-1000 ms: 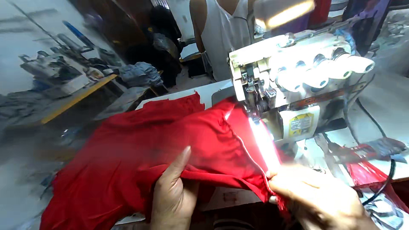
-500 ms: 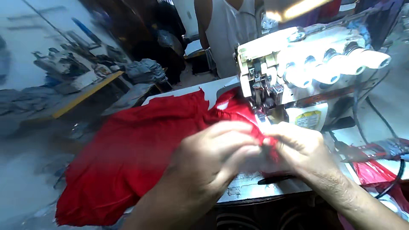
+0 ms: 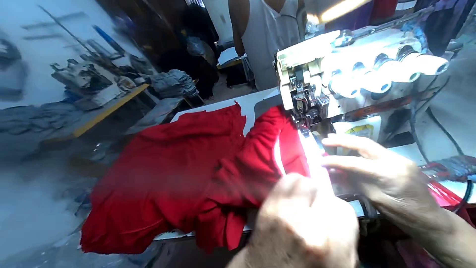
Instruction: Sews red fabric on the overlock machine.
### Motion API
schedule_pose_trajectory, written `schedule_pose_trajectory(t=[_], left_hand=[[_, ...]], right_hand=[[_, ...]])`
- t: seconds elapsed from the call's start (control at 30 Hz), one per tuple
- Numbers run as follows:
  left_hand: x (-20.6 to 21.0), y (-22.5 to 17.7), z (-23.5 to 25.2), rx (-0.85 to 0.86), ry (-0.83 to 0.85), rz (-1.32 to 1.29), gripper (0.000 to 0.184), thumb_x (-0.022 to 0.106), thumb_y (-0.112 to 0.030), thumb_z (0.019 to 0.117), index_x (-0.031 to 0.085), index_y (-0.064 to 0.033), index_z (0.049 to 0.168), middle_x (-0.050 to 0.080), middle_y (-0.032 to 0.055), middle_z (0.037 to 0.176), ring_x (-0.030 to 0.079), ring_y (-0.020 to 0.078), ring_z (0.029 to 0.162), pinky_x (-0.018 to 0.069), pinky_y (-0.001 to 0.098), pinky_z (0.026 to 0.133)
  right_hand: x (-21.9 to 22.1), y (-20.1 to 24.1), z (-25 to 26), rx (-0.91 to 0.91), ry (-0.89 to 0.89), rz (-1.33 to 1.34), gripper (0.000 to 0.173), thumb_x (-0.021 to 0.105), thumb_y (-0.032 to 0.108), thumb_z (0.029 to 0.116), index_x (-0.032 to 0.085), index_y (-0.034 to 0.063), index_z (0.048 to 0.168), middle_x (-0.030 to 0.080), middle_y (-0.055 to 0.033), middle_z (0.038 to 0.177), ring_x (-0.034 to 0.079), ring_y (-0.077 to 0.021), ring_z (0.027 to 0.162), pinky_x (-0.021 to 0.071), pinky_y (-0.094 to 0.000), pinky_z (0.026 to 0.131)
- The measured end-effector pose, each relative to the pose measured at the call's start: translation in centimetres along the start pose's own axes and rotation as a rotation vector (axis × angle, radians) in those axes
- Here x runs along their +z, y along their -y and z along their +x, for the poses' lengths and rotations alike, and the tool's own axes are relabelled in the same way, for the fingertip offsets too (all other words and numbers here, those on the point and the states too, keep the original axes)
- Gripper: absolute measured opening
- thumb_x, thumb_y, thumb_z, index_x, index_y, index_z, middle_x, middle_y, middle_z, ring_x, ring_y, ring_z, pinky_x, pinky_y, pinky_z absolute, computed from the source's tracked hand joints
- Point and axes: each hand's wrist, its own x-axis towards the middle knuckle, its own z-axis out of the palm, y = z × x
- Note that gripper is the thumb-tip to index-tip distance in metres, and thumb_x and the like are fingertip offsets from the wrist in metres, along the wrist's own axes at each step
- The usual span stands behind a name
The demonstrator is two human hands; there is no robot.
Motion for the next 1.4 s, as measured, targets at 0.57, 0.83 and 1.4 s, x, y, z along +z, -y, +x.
schedule_pose_trajectory(t=[0.57,0.83,1.4], left_hand=[[4.2,0.4,0.4,-0.077,-0.131,0.072,0.029,0.057,-0.014,0.0959,0.068,-0.0074,0.07,0.059,0.0024,0.058,0.062,0.0194,0.06,0.0501,0.034,0.066],[5.6,2.0,1.7,-0.097,-0.073,0.006,0.022,0.056,-0.011,0.094,0.07,-0.0073,0.077,0.06,0.0043,0.068,0.062,0.0228,0.073,0.0479,0.0399,0.076],[5.0,1.9,-0.2,-0.397,-0.215,-0.095,0.031,0.058,-0.028,0.1022,0.074,-0.0066,0.117,0.068,0.017,0.119,0.064,0.0305,0.107,0.0473,0.0477,0.09]], right_hand=[[-2.2,-1.3,0.4,0.271,-0.081,-0.003,0.017,0.059,0.014,0.0965,0.076,0.0144,0.096,0.07,0.0101,0.09,0.065,0.0059,0.084,0.0525,-0.0094,0.076],[-2.3,-2.0,1.8,0.29,-0.117,0.056,0.014,0.06,0.018,0.1016,0.073,0.0116,0.102,0.072,0.0078,0.097,0.069,0.0008,0.092,0.0569,-0.0147,0.083],[-4.9,0.3,1.5,0.305,-0.107,0.166,0.012,0.061,0.016,0.0999,0.073,0.0144,0.099,0.074,0.0096,0.092,0.07,0.0004,0.08,0.059,-0.014,0.072]])
